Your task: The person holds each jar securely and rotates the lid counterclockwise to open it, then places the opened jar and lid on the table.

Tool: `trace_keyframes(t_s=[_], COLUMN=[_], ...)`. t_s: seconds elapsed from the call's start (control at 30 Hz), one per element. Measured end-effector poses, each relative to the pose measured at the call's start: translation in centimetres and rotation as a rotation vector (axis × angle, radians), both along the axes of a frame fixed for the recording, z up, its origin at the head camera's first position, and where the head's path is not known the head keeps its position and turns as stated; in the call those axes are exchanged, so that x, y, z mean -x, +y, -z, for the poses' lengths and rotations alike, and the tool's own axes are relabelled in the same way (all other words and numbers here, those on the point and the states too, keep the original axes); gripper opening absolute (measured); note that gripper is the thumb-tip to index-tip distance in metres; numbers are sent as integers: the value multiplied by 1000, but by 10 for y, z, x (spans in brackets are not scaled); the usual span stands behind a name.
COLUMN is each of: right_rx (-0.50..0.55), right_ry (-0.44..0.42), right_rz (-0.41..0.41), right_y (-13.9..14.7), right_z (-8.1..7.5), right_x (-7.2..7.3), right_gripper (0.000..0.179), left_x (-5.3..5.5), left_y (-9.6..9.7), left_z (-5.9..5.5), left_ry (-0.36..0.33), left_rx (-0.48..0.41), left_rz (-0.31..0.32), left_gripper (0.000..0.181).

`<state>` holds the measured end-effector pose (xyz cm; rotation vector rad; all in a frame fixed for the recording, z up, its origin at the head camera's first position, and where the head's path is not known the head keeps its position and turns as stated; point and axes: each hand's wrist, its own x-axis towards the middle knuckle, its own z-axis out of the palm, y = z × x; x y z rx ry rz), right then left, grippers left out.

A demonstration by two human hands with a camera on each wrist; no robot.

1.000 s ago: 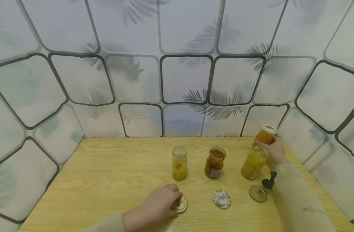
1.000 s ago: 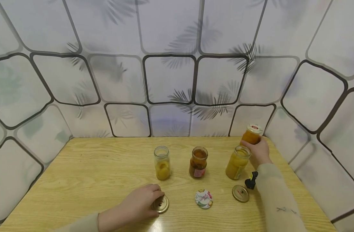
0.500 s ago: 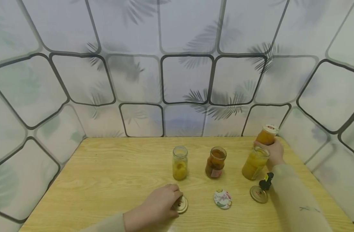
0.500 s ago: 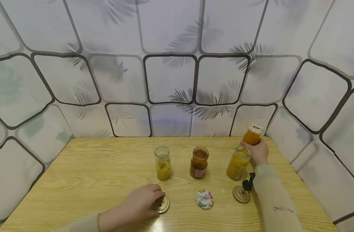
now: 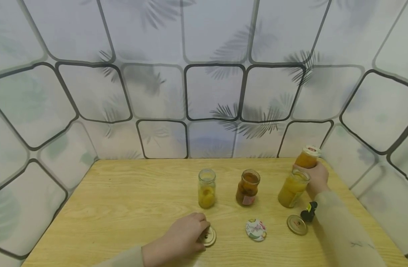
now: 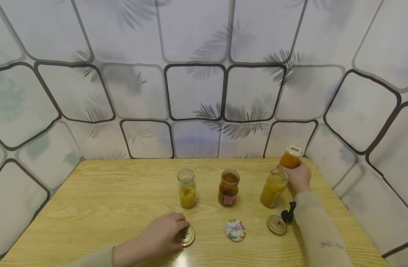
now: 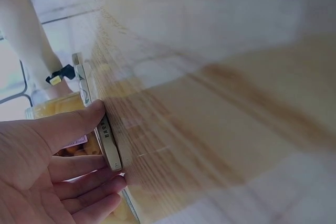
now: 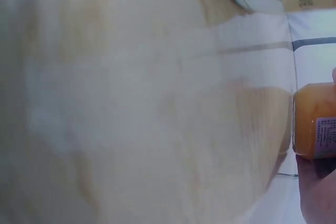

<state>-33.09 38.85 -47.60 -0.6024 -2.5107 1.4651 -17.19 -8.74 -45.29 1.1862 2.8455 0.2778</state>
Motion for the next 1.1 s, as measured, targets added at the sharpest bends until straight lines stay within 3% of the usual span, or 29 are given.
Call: trace_keyframes(t_s=[0.13,0.4,0.77,1.1], right_rx=[36,-164,-176,-138], right_ry=[18,119,114,122], right_rz=[-9,10,-54,-13], right_y=[4,18,17,13], right_z=[0,-17,-43,-70], right_x=[-2,-2,-10,-13], right_gripper=[86,83,83,86], left_x=[0,0,1,0], left_y=[0,0,-1,0], left_z=[0,2,2,2], left_ry=[7,14,-2,-9], left_rx=[12,15,18,18], left_rz=[-1,-7,-15,-19], left_gripper=[37,37,35,35])
